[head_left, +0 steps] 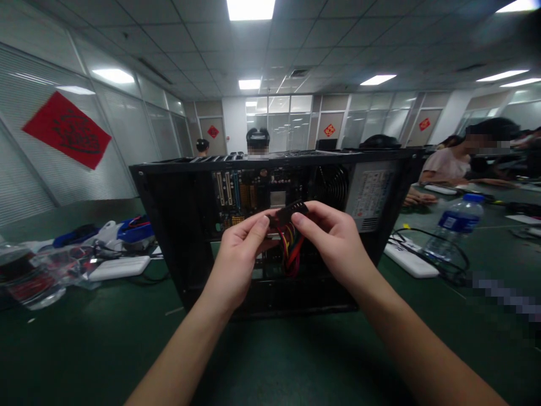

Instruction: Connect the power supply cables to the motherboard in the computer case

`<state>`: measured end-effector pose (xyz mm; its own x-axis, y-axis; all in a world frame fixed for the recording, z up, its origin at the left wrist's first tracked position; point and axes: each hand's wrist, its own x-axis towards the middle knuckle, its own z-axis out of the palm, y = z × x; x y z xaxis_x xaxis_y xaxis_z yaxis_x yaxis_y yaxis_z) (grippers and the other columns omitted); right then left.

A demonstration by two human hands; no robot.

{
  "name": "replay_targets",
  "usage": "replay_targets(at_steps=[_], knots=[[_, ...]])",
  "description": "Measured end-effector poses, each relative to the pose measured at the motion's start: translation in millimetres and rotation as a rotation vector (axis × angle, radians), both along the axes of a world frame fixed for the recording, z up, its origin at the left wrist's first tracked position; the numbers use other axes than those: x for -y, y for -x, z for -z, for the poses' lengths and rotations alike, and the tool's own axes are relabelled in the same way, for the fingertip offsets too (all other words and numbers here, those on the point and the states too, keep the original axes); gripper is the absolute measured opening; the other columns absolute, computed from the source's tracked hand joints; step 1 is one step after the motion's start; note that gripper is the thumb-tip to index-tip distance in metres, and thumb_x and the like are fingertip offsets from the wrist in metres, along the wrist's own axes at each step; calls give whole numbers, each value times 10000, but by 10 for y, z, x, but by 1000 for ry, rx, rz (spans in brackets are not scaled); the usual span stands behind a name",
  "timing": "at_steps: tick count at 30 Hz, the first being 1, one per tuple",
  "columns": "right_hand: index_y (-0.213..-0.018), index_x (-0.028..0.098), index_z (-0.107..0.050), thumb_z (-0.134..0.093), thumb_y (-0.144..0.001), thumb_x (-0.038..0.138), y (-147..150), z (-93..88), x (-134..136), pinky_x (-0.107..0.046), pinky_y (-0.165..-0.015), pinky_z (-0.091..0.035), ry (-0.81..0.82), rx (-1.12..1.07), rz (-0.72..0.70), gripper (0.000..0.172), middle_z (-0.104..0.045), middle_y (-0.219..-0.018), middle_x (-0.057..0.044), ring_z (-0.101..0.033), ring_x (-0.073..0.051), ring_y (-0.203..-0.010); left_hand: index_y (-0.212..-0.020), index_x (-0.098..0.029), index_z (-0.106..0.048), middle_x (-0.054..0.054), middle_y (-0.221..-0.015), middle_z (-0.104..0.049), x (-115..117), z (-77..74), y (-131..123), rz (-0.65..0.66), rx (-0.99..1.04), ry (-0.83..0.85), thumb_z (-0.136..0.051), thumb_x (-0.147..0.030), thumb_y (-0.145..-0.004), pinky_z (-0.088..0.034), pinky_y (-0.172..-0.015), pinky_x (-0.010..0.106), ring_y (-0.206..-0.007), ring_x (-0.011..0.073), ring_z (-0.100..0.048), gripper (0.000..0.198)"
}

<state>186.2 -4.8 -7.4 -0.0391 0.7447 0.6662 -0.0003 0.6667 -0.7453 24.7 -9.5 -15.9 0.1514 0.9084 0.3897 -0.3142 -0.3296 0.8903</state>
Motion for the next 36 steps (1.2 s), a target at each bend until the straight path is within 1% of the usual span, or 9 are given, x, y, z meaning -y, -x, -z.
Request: replay_targets(at_steps=[2,5,8,12,19,22,25,32,36], knots=[[-841,185,-727,-729,-855,415,-10,13,-34,-250,-636,-514,15,-13,-21,231,-699,-784,-16,-624,-146,-710,-1124,-217,-767,87,-1156,-735,-5,12,0,-11,-6,10,-704,-415,-882,-560,-837,265,-1001,189,-680,319],[-841,180,-735,-736,-844,424,-16,30,-63,-258,-650,-525,29,-25,-33,244,-714,-795,-24,-636,-151,-717,-1114,-207,-768,80,-1121,-746,-3,14,-7,-5,10,44,-792,-358,-806,-562,-880,279,-970,174,-689,344],[-827,182,-737,-742,-836,438,-20,27,-60,-262,-644,-533,36,-39,-29,256,-717,-785,-28,-644,-155,-710,-1037,-175,-780,80,-1039,-762,1,-10,-11,-18,73,99,-861,-283,-714,-568,-893,291,-947,177,-701,350],[-822,184,-739,-756,-825,423,-17,19,-54,-278,-677,-554,56,-30,-65,240,-718,-779,-28,-663,-161,-723,-958,-153,-777,76,-935,-768,-7,-43,0,-67,177,142,-896,-213,-637,-567,-861,260,-897,162,-712,348],[-857,176,-749,-772,-807,400,6,60,-80,-281,-668,-558,64,10,-100,230,-742,-816,-34,-669,-161,-725,-972,-132,-773,86,-889,-763,-18,-45,52,-108,143,181,-911,-224,-605,-562,-886,290,-870,174,-716,403],[-887,180,-762,-773,-812,395,24,82,-87,-286,-713,-562,59,-20,-100,228,-757,-869,-41,-684,-167,-775,-964,-141,-777,80,-891,-768,-5,-40,56,-135,102,127,-920,-247,-602,-568,-896,294,-875,180,-722,404],[-910,188,-767,-762,-826,388,45,96,-92,-296,-753,-564,51,-47,-93,217,-764,-909,-41,-690,-172,-817,-972,-157,-781,76,-926,-775,20,-26,39,-191,47,33,-902,-273,-648,-579,-902,306,-897,193,-729,365],[-918,187,-766,-775,-808,414,76,151,-145,-292,-739,-562,63,-81,-81,252,-754,-875,-32,-678,-169,-801,-1061,-188,-782,74,-1071,-766,50,40,-7,-322,-63,-110,-820,-286,-761,-569,-962,352,-1006,227,-718,319],[-865,172,-742,-776,-799,430,104,188,-183,-271,-689,-553,112,-107,-84,269,-730,-828,-31,-657,-154,-750,-1066,-209,-787,57,-1094,-761,26,97,1,-442,-177,-218,-780,-292,-802,-547,-998,355,-1037,229,-704,278]])
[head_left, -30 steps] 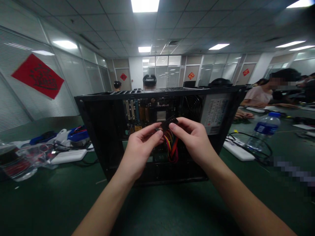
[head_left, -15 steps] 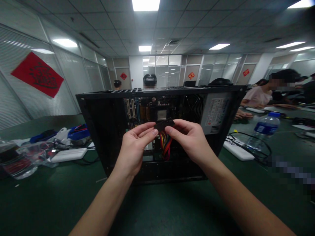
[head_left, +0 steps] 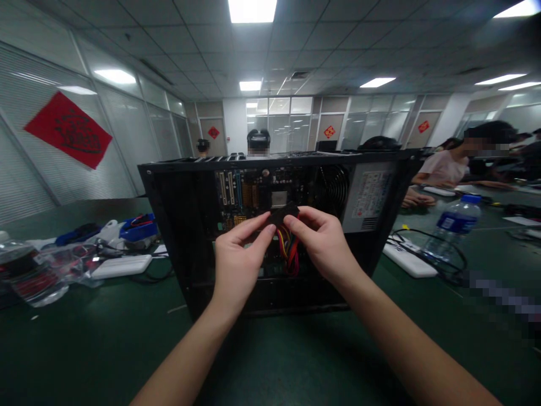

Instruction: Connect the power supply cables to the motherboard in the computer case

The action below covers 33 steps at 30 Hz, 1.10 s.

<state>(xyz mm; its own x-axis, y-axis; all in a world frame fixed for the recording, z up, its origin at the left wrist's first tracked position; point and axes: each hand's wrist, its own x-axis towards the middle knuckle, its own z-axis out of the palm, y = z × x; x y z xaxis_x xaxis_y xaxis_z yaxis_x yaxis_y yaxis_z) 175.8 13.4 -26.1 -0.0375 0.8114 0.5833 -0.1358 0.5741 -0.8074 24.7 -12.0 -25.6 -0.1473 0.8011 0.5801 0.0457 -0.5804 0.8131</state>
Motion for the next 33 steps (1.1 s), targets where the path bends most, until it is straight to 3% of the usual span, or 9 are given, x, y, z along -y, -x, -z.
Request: replay_targets(at_steps=[6,11,15,18,21,24,27,29,33], knots=[[-1103,182,-671,-806,-753,292,14,-42,55,-241,-566,-517,-2,27,45,392,-641,-678,35,-607,-127,-617,-1083,-225,-783,54,-1117,-751,-27,57,10,-101,-173,-150,-724,-289,-856,-527,-1003,344,-1053,222,-688,243],[-1085,183,-658,-789,-760,295,6,-32,28,-260,-584,-525,-18,22,67,368,-661,-698,17,-637,-151,-648,-1183,-218,-744,65,-1168,-736,-35,46,-8,-64,-288,-153,-716,-292,-853,-518,-987,347,-1063,243,-685,340],[-1098,185,-639,-773,-777,340,44,80,-77,-271,-615,-513,-32,23,113,381,-695,-780,-8,-648,-160,-685,-1173,-214,-737,68,-1073,-758,-64,74,-35,-19,-376,-45,-689,-319,-863,-510,-911,320,-967,245,-702,331],[-1096,179,-640,-745,-804,348,62,181,-193,-260,-620,-481,-71,76,187,353,-687,-815,-9,-623,-146,-678,-991,-192,-773,73,-905,-761,-114,111,-25,-17,-532,51,-580,-329,-918,-491,-809,310,-866,246,-693,248],[-1071,170,-653,-711,-825,364,15,304,-364,-254,-617,-441,-77,239,268,319,-671,-784,0,-598,-142,-658,-827,-179,-762,77,-820,-747,-224,176,37,-71,-698,163,-505,-325,-942,-467,-760,285,-823,230,-674,317],[-1011,161,-667,-691,-830,347,-88,462,-556,-250,-611,-407,24,479,354,260,-662,-744,2,-592,-150,-654,-792,-181,-751,74,-813,-748,-399,284,106,-108,-880,304,-477,-310,-947,-456,-757,273,-806,209,-669,340],[-988,143,-677,-654,-870,296,-180,603,-685,-253,-656,-418,158,659,326,194,-709,-824,-43,-640,-169,-731,-781,-193,-749,62,-797,-747,-582,393,106,-44,-1044,405,-445,-304,-956,-438,-711,265,-771,190,-670,369],[-995,133,-687,-626,-902,266,-209,652,-721,-256,-712,-438,197,713,280,173,-732,-903,-76,-672,-184,-814,-755,-192,-742,65,-765,-737,-679,437,57,-35,-1111,425,-454,-324,-949,-412,-656,271,-727,190,-660,371],[-1015,126,-698,-602,-932,249,-205,659,-726,-258,-764,-450,218,763,316,177,-744,-975,-102,-691,-205,-897,-793,-164,-744,115,-838,-743,-799,455,-65,-134,-1171,414,-482,-365,-935,-404,-642,290,-767,219,-669,360]])
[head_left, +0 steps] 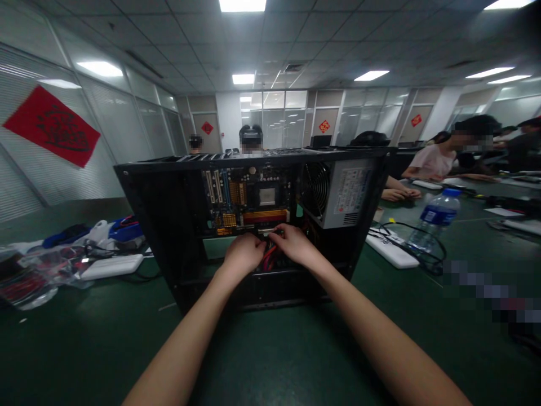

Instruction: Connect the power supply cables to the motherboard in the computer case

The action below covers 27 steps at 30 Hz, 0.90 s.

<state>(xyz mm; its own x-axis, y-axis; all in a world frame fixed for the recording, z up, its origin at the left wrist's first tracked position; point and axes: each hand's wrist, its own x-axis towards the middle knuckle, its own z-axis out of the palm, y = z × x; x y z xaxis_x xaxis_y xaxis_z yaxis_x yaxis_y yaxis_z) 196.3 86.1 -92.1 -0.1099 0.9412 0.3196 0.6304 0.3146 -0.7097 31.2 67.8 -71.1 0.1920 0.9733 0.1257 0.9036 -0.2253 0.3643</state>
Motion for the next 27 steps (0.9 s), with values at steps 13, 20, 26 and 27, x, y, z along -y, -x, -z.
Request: replay_targets(at_steps=[13,20,26,27], knots=[[-1118,143,-687,-567,-975,311,34,-38,29,-266,-759,-437,12,118,60,251,-749,-1016,-102,-692,-217,-916,-958,-144,-760,158,-1007,-745,-117,9,-71,-127,-85,-56,-464,-354,-933,-493,-778,316,-941,267,-693,364],[-1119,144,-683,-550,-986,321,53,-37,13,-269,-781,-442,6,128,63,259,-745,-1053,-113,-694,-227,-971,-954,-133,-767,154,-986,-745,-135,-11,-79,-101,-89,-70,-447,-332,-934,-484,-767,303,-905,244,-689,378],[-1103,153,-683,-553,-983,323,54,-21,-8,-258,-782,-439,4,115,56,245,-747,-1037,-104,-696,-214,-965,-917,-143,-766,133,-933,-750,-156,1,-75,-81,-71,-64,-465,-336,-927,-460,-706,276,-835,215,-686,358],[-1102,154,-684,-555,-982,321,54,-26,-6,-258,-785,-438,4,113,56,242,-747,-1034,-103,-696,-214,-965,-911,-146,-768,131,-932,-750,-158,1,-75,-77,-68,-63,-468,-336,-925,-460,-707,276,-836,215,-687,355]])
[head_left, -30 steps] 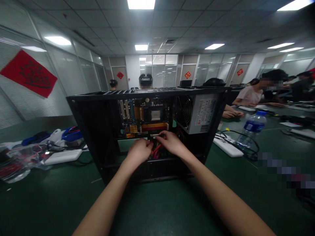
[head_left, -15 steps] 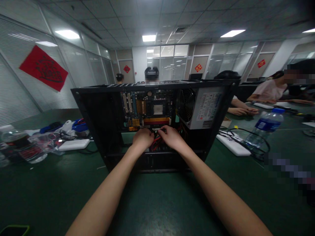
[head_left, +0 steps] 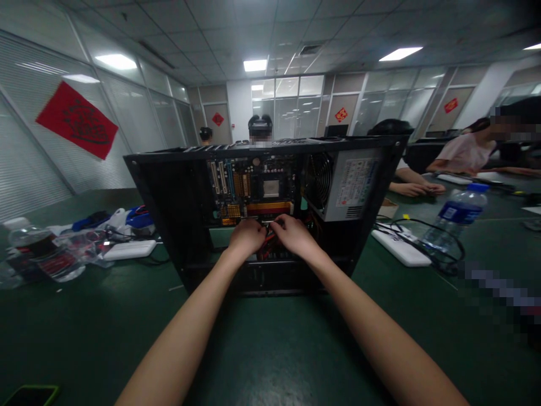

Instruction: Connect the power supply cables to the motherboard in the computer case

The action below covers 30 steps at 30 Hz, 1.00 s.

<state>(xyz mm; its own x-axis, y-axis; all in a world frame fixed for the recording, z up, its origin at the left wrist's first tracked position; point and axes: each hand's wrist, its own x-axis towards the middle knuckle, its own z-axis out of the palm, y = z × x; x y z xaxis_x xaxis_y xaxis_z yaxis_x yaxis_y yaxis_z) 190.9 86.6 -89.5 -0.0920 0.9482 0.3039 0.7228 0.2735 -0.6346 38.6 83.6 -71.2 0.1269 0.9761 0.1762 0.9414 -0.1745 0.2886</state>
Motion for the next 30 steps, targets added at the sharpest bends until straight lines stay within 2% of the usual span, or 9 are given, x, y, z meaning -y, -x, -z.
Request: replay_targets(at_steps=[8,14,23,30], knots=[[-1096,170,-682,-543,-988,337,-4,7,-11,-255,-794,-442,10,-5,18,243,-747,-1029,-99,-695,-206,-961,-877,-140,-780,151,-905,-754,-34,-36,-11,9,1,23,-496,-331,-897,-475,-710,293,-832,240,-699,342],[-1122,167,-677,-552,-977,322,-7,26,-18,-257,-773,-445,7,20,-12,247,-749,-1038,-99,-698,-211,-964,-920,-150,-778,144,-946,-758,-7,14,-42,-16,-1,35,-483,-327,-905,-490,-715,275,-856,228,-707,344],[-1114,161,-684,-541,-979,328,-2,24,-9,-273,-793,-450,-6,25,8,259,-749,-1060,-108,-702,-231,-981,-1002,-121,-767,194,-1040,-740,56,-14,-31,-79,-40,-35,-467,-335,-918,-524,-832,326,-984,281,-699,378],[-1131,158,-683,-537,-981,323,-1,-1,20,-279,-819,-452,15,32,12,268,-747,-1074,-120,-698,-245,-1029,-987,-128,-764,184,-1031,-741,70,-17,-65,-76,-61,-60,-476,-331,-920,-533,-818,324,-964,277,-706,359]])
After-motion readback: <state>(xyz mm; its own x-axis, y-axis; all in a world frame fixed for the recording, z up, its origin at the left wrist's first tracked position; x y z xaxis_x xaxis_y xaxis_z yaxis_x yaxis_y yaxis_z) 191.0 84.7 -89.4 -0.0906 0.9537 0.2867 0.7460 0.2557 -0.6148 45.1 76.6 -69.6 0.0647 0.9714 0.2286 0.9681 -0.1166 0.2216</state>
